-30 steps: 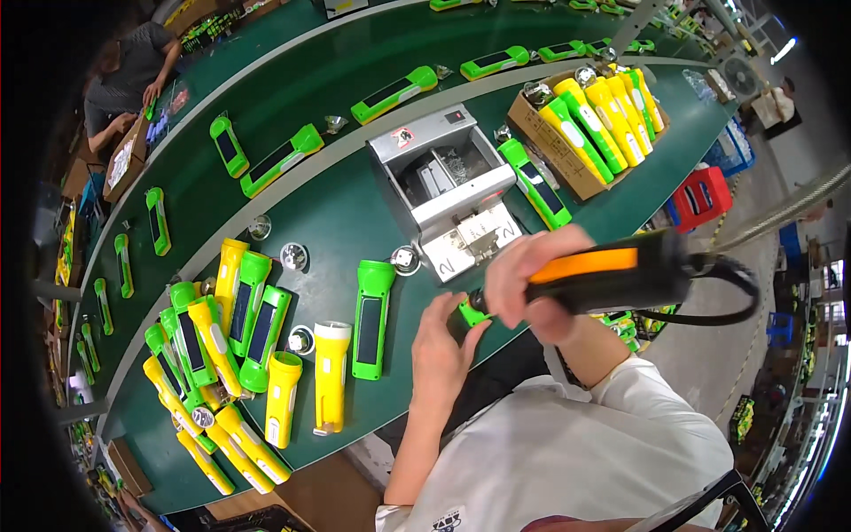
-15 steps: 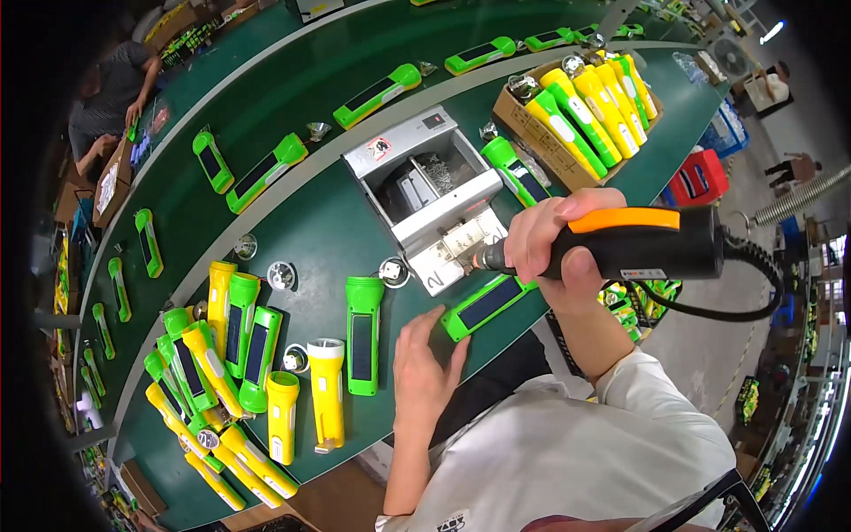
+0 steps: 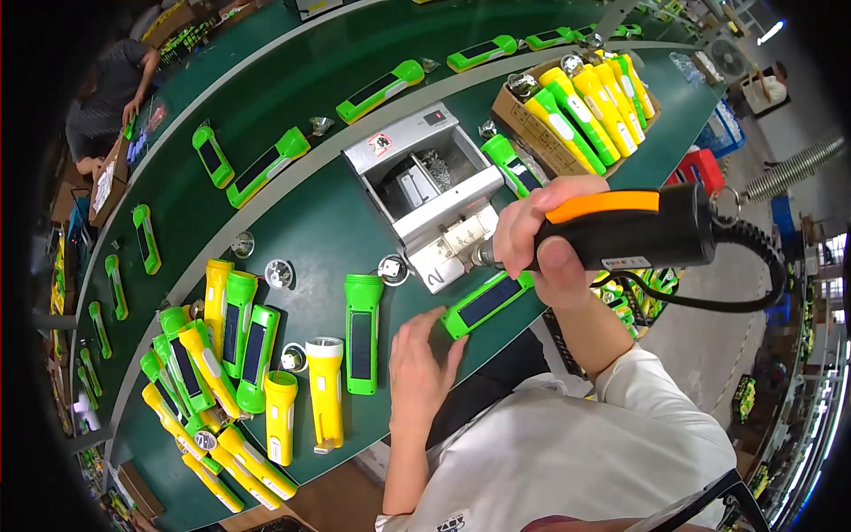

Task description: The person assembles handheld flashlights by hand, joining flashlight housings, lens caps, and electronic circuits with an electric screwdriver.

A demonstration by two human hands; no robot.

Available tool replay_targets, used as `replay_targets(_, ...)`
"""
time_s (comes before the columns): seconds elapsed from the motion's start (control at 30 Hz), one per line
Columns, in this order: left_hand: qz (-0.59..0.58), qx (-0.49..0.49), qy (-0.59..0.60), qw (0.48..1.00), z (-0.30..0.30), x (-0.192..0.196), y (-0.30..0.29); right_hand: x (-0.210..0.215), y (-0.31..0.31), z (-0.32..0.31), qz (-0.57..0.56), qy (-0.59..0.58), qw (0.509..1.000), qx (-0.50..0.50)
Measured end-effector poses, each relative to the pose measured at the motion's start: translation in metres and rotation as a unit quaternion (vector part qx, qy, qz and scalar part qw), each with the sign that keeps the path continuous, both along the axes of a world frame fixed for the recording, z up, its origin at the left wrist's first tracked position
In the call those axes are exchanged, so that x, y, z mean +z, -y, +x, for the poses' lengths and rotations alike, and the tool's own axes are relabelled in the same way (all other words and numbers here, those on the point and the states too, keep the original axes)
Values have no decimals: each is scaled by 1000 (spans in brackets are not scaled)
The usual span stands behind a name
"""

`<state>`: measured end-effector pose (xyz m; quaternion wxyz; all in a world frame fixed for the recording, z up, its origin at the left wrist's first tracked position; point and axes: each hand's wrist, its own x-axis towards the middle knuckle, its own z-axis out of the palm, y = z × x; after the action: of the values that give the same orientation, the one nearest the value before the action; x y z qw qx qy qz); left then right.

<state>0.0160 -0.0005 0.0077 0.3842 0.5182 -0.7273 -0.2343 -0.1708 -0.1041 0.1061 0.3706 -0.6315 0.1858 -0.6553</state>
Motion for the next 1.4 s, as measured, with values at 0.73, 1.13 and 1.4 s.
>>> replay_targets(0.73,-46,7,30,998,-10,4,11,-4,-40,16,116,-33,992,38)
replay_targets(1.13,-44,4,27,999,-8,-2,11,-45,-57,23,143,73,986,47)
replay_targets(1.4,-35,9,19,999,-8,-2,10,-44,-58,18,53,-125,990,48)
